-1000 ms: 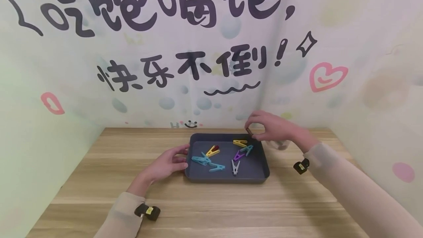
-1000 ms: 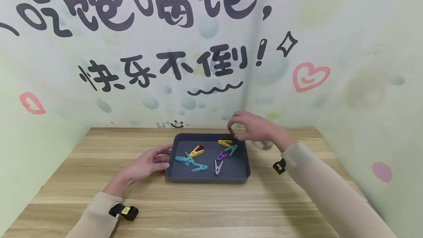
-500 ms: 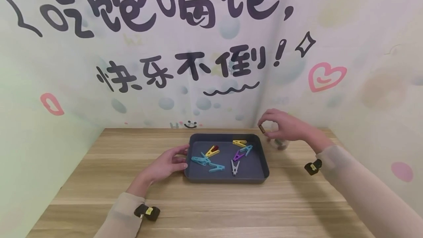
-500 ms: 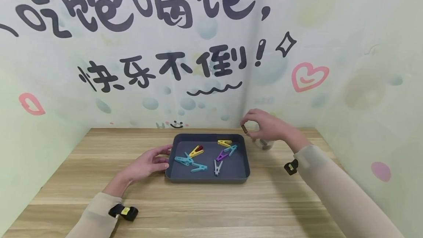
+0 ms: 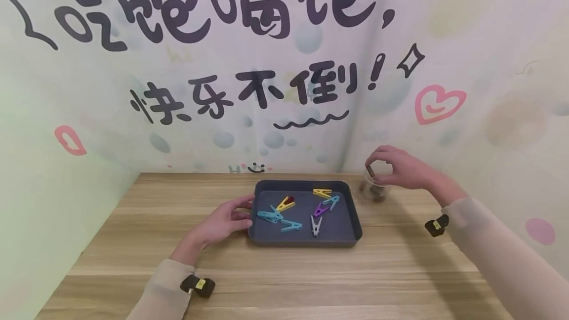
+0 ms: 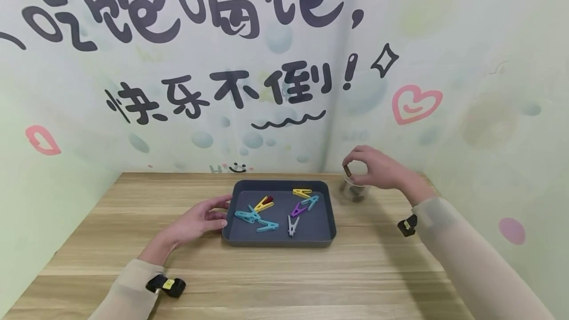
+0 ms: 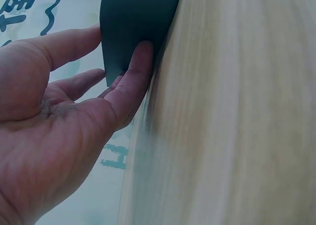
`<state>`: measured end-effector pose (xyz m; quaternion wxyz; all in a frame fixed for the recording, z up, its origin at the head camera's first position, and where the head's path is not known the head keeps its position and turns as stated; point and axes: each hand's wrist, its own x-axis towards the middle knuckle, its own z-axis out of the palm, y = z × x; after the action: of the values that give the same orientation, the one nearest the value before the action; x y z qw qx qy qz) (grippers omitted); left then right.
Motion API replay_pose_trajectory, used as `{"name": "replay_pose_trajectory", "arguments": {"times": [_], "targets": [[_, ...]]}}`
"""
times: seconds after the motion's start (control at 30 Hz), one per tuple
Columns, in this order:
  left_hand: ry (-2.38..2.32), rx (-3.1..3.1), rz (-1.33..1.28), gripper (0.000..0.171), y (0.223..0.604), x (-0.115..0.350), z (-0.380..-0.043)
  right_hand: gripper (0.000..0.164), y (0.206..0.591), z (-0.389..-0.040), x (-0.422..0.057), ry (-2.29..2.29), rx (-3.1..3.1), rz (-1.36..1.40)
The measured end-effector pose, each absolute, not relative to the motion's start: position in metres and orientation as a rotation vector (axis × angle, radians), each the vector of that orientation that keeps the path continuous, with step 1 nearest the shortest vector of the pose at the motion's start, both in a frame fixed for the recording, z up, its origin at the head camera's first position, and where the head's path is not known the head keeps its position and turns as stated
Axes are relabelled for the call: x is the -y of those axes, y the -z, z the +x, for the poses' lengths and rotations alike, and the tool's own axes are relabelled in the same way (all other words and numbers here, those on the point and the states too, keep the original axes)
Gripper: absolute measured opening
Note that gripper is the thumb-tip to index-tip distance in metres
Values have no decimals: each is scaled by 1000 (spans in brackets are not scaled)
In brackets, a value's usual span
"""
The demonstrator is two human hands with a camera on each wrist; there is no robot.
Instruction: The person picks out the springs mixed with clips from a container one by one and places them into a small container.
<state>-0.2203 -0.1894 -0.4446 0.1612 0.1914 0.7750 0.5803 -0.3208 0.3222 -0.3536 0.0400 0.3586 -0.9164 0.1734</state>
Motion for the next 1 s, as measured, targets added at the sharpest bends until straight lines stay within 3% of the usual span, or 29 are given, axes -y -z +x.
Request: {"name": "replay_pose_trajectory", "arguments": {"times": [0.8,1.0], "targets": [[-1649,-2211,522,70,444,190,-220,31,359,-333,-350,-456,2883,980],[-1652,-2206,528,70,444,190,-220,49,362,-333,-354,-500,2899,937]]}}
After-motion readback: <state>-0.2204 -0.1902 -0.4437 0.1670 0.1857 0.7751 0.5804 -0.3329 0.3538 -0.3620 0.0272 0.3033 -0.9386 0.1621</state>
